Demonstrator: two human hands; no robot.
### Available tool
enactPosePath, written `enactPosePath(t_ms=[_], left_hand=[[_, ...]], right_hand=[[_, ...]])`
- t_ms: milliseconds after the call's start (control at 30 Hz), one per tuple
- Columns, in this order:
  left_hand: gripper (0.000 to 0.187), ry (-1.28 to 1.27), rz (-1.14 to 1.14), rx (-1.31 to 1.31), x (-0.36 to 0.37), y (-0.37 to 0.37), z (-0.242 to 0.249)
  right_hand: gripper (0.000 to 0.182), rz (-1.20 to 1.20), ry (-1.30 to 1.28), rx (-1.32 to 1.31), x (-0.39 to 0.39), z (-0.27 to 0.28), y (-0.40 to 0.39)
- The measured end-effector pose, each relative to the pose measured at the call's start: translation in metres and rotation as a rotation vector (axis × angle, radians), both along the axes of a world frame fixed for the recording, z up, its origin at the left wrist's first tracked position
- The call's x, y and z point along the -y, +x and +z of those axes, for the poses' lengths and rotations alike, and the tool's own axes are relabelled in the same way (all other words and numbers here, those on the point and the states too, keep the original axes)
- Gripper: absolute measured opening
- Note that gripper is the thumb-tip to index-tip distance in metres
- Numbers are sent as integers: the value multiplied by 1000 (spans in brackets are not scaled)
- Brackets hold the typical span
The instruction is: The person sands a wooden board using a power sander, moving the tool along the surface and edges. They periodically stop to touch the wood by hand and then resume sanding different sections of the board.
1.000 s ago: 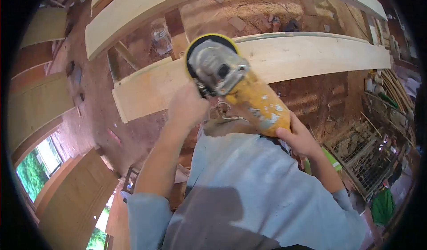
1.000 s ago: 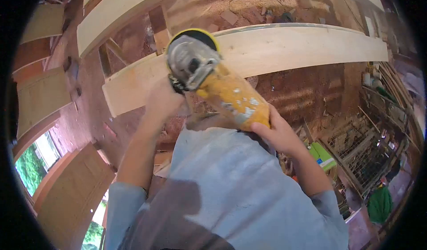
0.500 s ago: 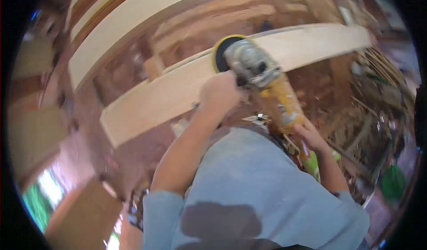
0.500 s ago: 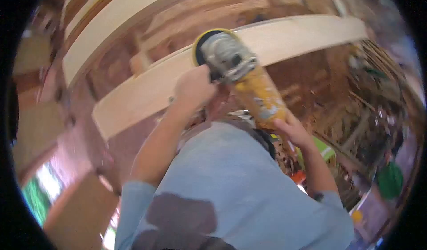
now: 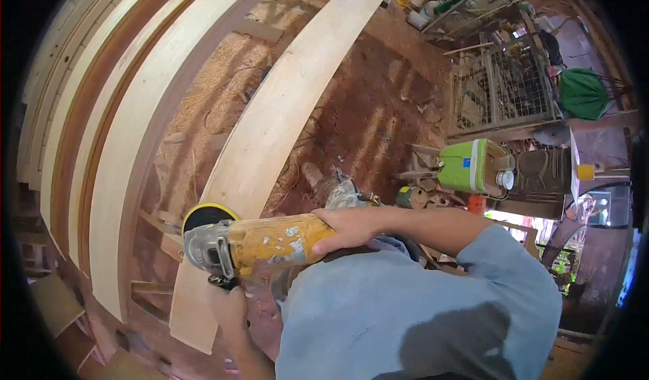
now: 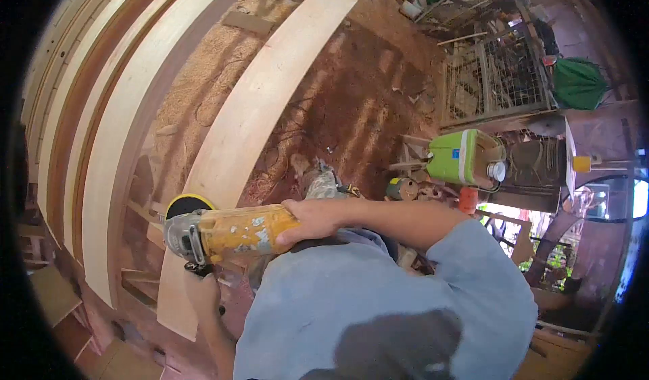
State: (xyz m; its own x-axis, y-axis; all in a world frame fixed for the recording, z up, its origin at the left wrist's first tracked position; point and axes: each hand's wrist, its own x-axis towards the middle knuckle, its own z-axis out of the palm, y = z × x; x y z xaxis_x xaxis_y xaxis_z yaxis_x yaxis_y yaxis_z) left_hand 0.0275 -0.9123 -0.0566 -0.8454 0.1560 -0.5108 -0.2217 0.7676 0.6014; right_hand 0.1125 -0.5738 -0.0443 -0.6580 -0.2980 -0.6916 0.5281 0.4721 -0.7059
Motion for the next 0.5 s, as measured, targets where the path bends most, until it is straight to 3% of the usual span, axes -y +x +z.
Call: enactPosePath(t_ms=[33,267,433,500], left_hand=[[30,4,61,13,5,0,-6],[27,-105,-36,-103,-87,-54,-4],[27,-67,-352,-179,-213,-129,1],[28,-222,-542,-66,-273,-158,17]], right_hand=[[95,0,-45,-26,2,-5,-1],[93,-111,26,37,-64,12,2],[91,-440,60,10,-137,11,13],[88,-548,38,18,-160,21,7]])
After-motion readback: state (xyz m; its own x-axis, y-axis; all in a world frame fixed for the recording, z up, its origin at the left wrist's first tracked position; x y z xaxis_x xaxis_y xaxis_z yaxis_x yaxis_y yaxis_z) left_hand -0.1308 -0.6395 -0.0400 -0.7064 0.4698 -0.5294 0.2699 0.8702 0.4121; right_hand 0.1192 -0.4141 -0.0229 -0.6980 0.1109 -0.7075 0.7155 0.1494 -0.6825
